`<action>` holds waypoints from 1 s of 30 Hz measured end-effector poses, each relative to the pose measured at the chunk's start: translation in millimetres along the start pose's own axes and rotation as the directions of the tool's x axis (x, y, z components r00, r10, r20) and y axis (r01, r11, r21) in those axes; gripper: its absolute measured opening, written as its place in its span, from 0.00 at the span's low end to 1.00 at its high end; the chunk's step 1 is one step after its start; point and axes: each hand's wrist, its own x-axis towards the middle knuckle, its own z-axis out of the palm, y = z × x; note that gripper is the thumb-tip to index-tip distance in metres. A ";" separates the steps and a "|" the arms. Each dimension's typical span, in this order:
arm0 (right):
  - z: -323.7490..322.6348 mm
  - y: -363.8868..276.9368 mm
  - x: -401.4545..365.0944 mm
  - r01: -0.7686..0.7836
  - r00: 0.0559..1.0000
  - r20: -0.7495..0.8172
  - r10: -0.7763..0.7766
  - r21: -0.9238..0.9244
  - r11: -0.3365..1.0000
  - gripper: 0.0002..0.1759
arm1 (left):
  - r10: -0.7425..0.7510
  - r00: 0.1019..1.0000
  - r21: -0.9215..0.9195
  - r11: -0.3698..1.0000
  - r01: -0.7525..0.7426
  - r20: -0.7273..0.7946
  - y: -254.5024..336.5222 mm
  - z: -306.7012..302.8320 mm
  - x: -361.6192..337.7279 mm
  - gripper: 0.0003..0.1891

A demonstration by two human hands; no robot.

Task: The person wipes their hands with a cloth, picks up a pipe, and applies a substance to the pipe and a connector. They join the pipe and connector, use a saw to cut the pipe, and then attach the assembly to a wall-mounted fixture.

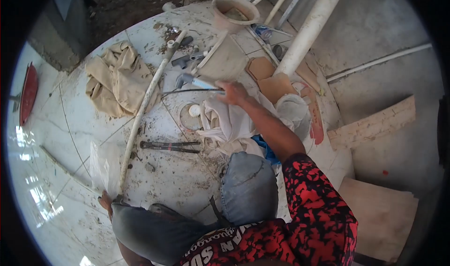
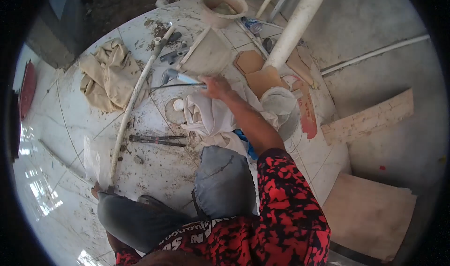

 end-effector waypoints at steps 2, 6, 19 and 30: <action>18.5 8.3 2.6 0.034 0.999 0.021 -0.035 0.016 0.999 0.24 | 0.014 0.993 0.139 0.990 -0.030 0.117 8.7 -4.1 15.9 0.31; 22.0 5.0 15.2 -0.059 0.953 0.302 0.031 0.086 0.995 0.20 | 0.393 0.895 -0.039 0.912 -0.409 -0.210 96.8 -39.0 3.1 0.25; -90.1 -107.8 40.1 0.450 0.843 -0.040 -0.536 0.596 0.664 0.10 | 0.770 -0.094 -0.167 0.017 -0.986 0.631 484.4 -30.0 -283.8 0.10; -91.9 261.2 80.9 -0.307 0.757 -0.565 0.327 0.134 0.942 0.13 | 0.565 0.238 -0.051 0.447 -0.893 0.790 400.5 -74.0 -251.9 0.10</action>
